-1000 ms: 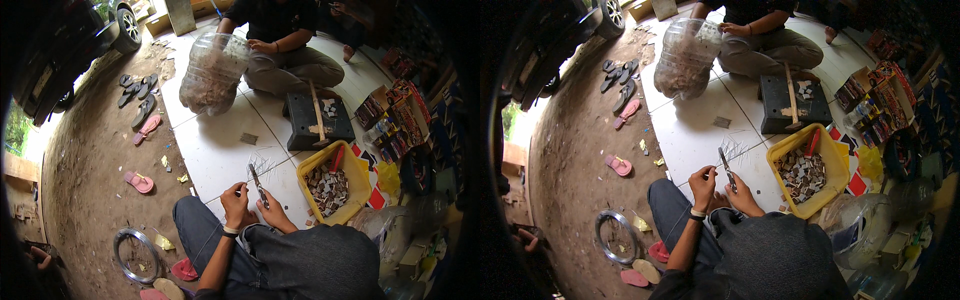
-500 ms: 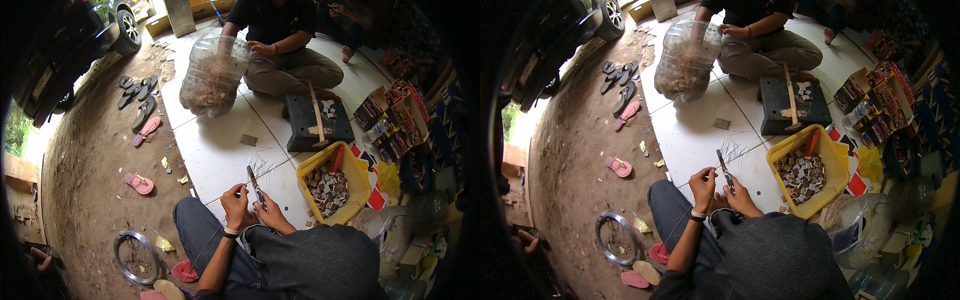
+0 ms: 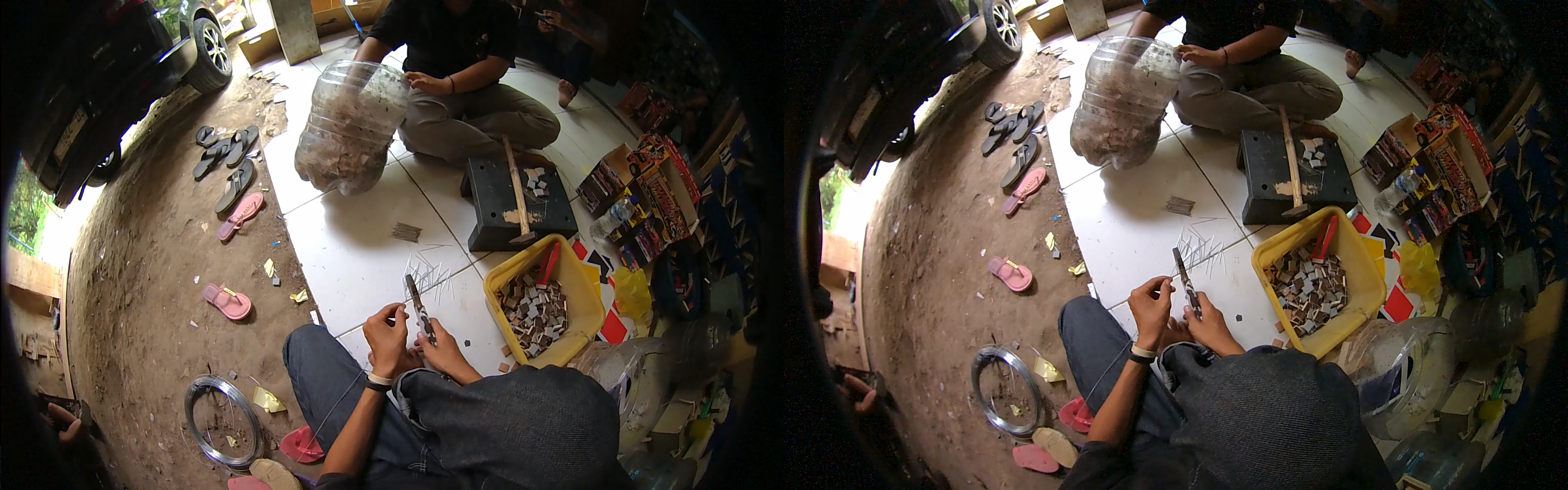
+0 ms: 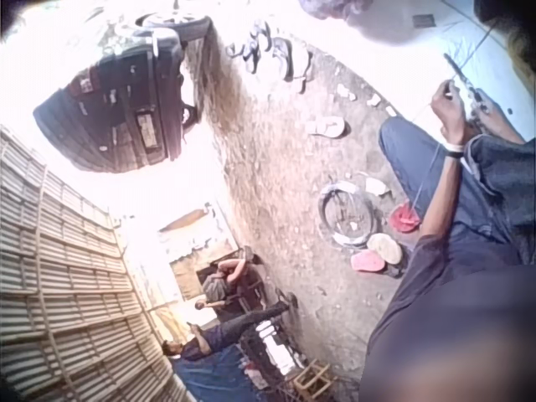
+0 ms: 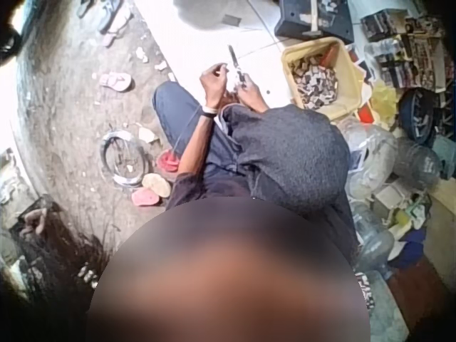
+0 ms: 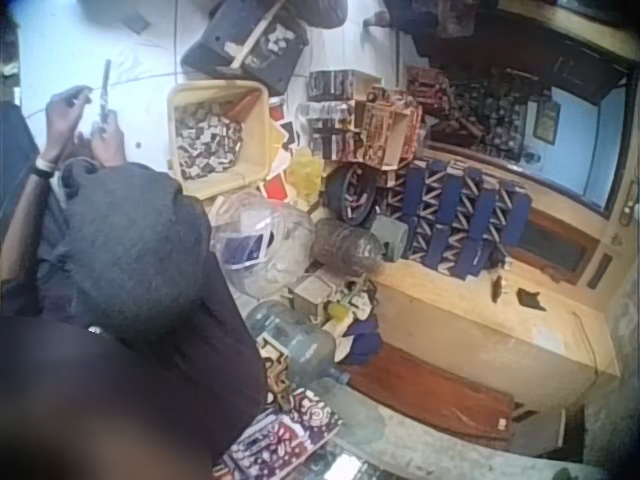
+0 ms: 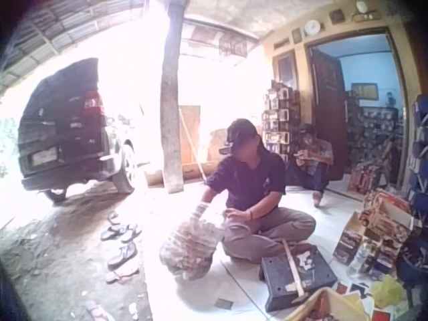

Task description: The person sits on the floor and uses pliers to cut a thin metal wire into short segments. The cut pieces are placed on the floor. Another person nearby uses a hammer to break small items on a block.

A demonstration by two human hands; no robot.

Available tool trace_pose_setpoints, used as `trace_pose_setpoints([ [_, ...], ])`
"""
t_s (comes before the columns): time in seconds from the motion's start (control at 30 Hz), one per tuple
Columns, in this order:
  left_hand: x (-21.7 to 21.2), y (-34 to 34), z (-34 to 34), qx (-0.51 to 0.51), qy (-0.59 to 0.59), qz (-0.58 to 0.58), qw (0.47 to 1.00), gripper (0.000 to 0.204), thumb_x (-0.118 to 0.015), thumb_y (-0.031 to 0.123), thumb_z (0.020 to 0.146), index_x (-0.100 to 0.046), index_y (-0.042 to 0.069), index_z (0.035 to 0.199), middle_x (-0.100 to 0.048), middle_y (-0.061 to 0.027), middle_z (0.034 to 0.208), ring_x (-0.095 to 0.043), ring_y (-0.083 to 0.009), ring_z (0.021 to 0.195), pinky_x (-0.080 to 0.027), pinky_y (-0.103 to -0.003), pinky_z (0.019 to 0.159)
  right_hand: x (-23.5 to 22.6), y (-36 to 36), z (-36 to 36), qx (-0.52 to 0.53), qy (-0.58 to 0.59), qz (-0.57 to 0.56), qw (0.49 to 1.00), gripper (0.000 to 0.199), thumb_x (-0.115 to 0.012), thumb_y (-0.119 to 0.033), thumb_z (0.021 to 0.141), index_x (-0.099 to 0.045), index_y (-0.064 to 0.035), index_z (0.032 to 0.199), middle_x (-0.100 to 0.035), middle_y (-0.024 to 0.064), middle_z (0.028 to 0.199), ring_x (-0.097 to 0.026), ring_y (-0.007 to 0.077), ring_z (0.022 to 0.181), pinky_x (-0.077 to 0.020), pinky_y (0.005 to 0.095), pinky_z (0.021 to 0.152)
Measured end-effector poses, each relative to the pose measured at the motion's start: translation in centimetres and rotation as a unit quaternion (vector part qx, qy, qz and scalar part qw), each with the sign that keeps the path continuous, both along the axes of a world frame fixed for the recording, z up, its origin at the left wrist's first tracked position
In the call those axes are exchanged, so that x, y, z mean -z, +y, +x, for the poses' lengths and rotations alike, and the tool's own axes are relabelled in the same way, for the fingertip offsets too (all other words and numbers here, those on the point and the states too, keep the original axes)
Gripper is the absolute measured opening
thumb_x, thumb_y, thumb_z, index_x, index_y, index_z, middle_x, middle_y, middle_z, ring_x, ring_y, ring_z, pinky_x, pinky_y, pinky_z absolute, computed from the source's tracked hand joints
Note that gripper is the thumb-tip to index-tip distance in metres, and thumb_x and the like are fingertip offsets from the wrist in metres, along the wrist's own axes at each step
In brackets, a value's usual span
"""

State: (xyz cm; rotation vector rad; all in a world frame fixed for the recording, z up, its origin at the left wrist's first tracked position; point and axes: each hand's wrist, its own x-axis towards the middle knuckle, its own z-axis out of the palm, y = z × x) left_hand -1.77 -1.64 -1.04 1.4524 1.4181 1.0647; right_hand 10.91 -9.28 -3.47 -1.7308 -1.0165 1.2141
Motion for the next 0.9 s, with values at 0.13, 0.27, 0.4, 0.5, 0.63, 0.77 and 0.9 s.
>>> trace_pose_setpoints([
  [0.13, 0.36, 0.00, 0.20, -0.016, 0.000, 0.000, 1.000, 0.020, -0.070, 0.016, 0.094, -0.079, 0.000, 0.101, -0.079, -0.0128, 0.081, -0.077, -0.0219, 0.068, -0.057, -0.030, 0.065, 0.02, -0.18, -0.05, 0.002, -0.009, 0.007, 1.000, 0.030, -0.063, -0.022, 0.100, -0.060, 0.0016, 0.117, -0.072, 0.0273, 0.102, -0.071, 0.0457, 0.099, -0.0548, 0.0493, 0.085],
  [0.27, 0.44, 0.01, 0.27, -0.018, -0.003, 0.015, 1.000, 0.019, -0.070, 0.016, 0.094, -0.079, 0.000, 0.101, -0.079, -0.0130, 0.081, -0.077, -0.0222, 0.069, -0.058, -0.030, 0.066, -0.01, -0.05, -0.44, 0.004, -0.091, 0.035, 0.995, 0.029, -0.063, -0.020, 0.100, -0.062, 0.0015, 0.119, -0.073, 0.0254, 0.100, -0.072, 0.0442, 0.095, -0.0553, 0.0485, 0.083],
  [0.4, 0.20, -0.15, 0.34, -0.016, -0.004, 0.007, 1.000, 0.019, -0.070, 0.015, 0.094, -0.079, 0.000, 0.100, -0.079, -0.0133, 0.081, -0.078, -0.0223, 0.069, -0.058, -0.030, 0.067, -0.06, 0.19, -0.55, 0.022, -0.047, 0.017, 0.999, 0.032, -0.063, -0.020, 0.100, -0.061, 0.0013, 0.123, -0.071, 0.0281, 0.100, -0.070, 0.0470, 0.097, -0.0546, 0.0492, 0.083],
  [0.5, -0.01, -0.20, 0.37, -0.015, -0.003, 0.008, 1.000, 0.019, -0.070, 0.016, 0.094, -0.079, 0.000, 0.101, -0.079, -0.0133, 0.081, -0.078, -0.0222, 0.069, -0.058, -0.031, 0.066, -0.16, 0.21, -0.44, 0.015, -0.052, 0.015, 0.998, 0.034, -0.063, -0.021, 0.099, -0.061, 0.0012, 0.125, -0.070, 0.0291, 0.100, -0.069, 0.0478, 0.099, -0.0541, 0.0498, 0.083],
  [0.63, -0.04, -0.19, 0.33, -0.014, -0.009, 0.010, 1.000, 0.019, -0.070, 0.016, 0.094, -0.079, 0.000, 0.101, -0.079, -0.0133, 0.081, -0.078, -0.0223, 0.069, -0.058, -0.031, 0.066, -0.24, 0.19, -0.59, 0.015, -0.084, 0.040, 0.996, 0.035, -0.064, -0.022, 0.099, -0.060, 0.0006, 0.127, -0.071, 0.0270, 0.095, -0.070, 0.0464, 0.094, -0.0539, 0.0501, 0.081],
  [0.77, 0.09, -0.15, 0.35, -0.020, -0.011, 0.008, 1.000, 0.019, -0.070, 0.015, 0.094, -0.079, 0.000, 0.101, -0.079, -0.0136, 0.081, -0.077, -0.0222, 0.069, -0.058, -0.030, 0.066, -0.28, 0.21, -0.69, 0.016, -0.077, 0.035, 0.996, 0.034, -0.064, -0.022, 0.099, -0.061, 0.0010, 0.124, -0.071, 0.0265, 0.095, -0.070, 0.0472, 0.094, -0.0538, 0.0503, 0.081],
  [0.9, -0.01, -0.08, 0.41, -0.020, -0.013, 0.001, 1.000, 0.019, -0.070, 0.015, 0.095, -0.079, -0.001, 0.101, -0.079, -0.0137, 0.082, -0.077, -0.0217, 0.069, -0.058, -0.030, 0.066, -0.15, 0.30, -0.50, 0.007, -0.079, 0.005, 0.997, 0.030, -0.065, -0.022, 0.098, -0.063, 0.0020, 0.115, -0.072, 0.0272, 0.097, -0.070, 0.0473, 0.096, -0.0542, 0.0498, 0.082],
])
